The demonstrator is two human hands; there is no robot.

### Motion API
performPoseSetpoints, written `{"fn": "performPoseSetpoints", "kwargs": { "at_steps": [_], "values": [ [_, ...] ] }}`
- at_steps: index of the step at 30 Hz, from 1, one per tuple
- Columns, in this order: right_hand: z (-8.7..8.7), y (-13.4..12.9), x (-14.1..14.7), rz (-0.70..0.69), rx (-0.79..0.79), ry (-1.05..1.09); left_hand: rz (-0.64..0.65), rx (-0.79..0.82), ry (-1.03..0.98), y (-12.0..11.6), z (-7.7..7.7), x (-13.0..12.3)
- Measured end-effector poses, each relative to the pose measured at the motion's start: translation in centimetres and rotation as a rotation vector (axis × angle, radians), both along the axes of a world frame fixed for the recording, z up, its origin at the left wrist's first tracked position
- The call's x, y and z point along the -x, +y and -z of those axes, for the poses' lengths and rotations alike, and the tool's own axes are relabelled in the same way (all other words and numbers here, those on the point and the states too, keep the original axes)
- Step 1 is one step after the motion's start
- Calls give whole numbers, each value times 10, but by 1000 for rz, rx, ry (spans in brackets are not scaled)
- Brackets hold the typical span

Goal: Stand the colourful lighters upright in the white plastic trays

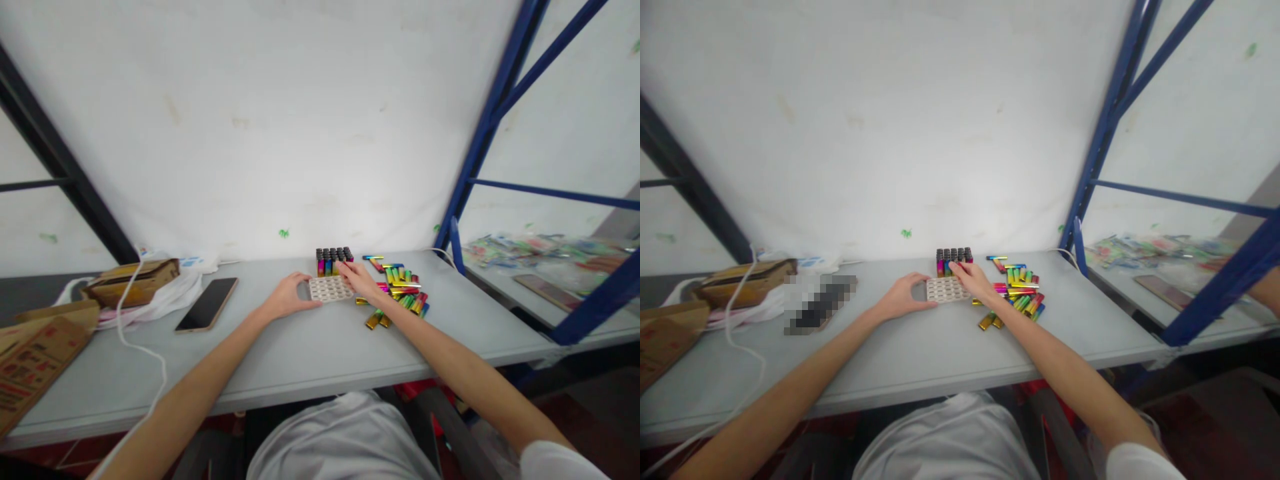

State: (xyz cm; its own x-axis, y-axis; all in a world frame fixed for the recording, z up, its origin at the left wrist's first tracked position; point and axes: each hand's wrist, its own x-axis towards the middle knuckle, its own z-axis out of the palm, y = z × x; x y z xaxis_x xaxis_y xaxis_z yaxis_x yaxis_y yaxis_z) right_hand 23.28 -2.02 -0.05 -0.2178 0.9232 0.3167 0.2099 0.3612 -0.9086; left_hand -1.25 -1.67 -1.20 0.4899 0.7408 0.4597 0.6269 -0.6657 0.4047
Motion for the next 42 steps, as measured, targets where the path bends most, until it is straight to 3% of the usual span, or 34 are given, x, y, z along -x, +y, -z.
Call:
{"fn": "performPoseSetpoints", "kwargs": {
  "at_steps": [6, 10, 14, 20, 24, 29, 33, 42],
  "values": [
    [2, 0, 2, 228, -140, -211, -3, -3, 16, 0, -1, -1],
    [3, 3, 2, 276, -153, -253, -1, -15, 2, 0, -3, -2],
    [1, -1, 3, 219, -195, -223, -2, -19, -24, -1, -3, -2],
    [-5, -12, 7, 16, -212, -139, 20, -42, -66, -3, -4, -3],
    [-8, -14, 7, 61, -421, -305, 32, -58, -102, -6, -6, -6],
    [-12, -17, 5, 103, -402, -305, 47, -62, -102, -8, -7, -8],
    [-11, -16, 5, 33, -416, -240, 58, -54, -100, -11, -8, -8],
    [3, -2, 8, -10, -598, -442, 68, 17, -173, -18, -9, -13]
  ]
}}
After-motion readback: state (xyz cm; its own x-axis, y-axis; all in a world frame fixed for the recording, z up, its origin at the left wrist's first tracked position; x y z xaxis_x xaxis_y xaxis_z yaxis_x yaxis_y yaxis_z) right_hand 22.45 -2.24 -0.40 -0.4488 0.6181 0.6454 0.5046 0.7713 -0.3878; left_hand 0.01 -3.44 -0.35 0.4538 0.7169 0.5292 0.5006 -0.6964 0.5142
